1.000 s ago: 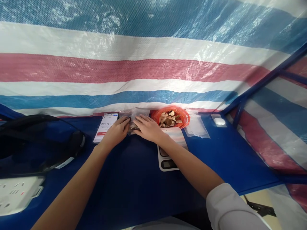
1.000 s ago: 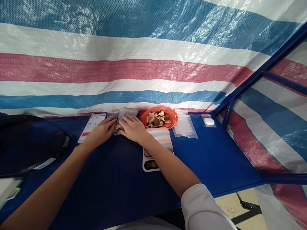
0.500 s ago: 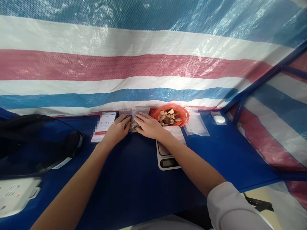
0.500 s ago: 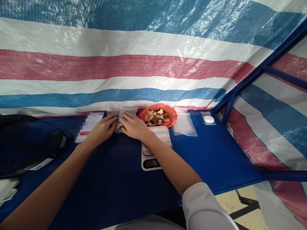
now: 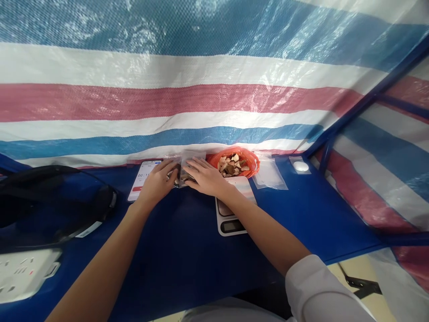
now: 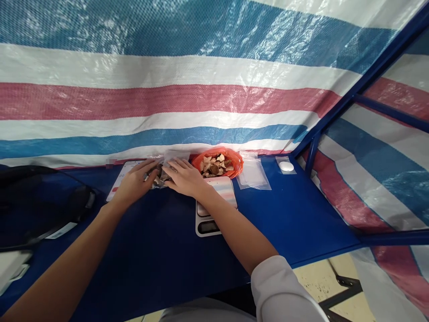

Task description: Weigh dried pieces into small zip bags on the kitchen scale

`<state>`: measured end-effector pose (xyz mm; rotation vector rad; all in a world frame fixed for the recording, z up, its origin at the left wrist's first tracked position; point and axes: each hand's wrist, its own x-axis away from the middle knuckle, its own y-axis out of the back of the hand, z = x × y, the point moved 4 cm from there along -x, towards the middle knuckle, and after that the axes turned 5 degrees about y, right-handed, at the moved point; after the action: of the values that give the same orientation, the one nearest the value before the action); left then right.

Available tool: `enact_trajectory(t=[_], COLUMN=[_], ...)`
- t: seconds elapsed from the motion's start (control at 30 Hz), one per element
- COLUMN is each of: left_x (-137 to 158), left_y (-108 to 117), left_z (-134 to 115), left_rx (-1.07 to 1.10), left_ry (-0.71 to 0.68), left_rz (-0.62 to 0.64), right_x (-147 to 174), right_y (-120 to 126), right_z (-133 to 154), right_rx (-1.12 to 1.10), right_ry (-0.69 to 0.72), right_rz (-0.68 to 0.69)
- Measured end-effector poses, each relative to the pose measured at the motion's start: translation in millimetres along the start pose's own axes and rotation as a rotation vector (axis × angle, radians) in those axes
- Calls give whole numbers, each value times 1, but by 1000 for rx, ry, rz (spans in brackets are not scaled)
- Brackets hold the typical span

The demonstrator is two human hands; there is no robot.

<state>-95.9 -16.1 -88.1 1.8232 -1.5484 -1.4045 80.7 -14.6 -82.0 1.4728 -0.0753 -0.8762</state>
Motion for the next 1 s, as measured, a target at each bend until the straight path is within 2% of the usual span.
enact_trajectory(t=[0.17, 0.33, 0.47, 0.6, 0.7, 0.83, 1.0], left_x=[9, 25, 42, 60, 71, 80, 87], left_y=[8, -8, -22, -33, -41, -53, -66], left_z=[-43, -81, -98, -107, -108, -103, -96], left_rx=[26, -2, -52, -91, -112, -146, -267], left_ry=[-86, -175, -189, -184, -161, -130, -56], left_rz=[-106, -119, -157, -198, -169, -74, 102], right_x=[25, 69, 113, 160, 190, 217, 230], right_y=[25, 45, 57, 64, 67, 69, 65], right_z=[5, -5, -22, -43, -59, -74, -82], right_rx=[4, -2, 8, 33, 92, 169, 183], right_ry=[29, -21, -107, -210, -297, -384, -470], right_rz=[-58, -101, -135, -164, -172, -150, -68])
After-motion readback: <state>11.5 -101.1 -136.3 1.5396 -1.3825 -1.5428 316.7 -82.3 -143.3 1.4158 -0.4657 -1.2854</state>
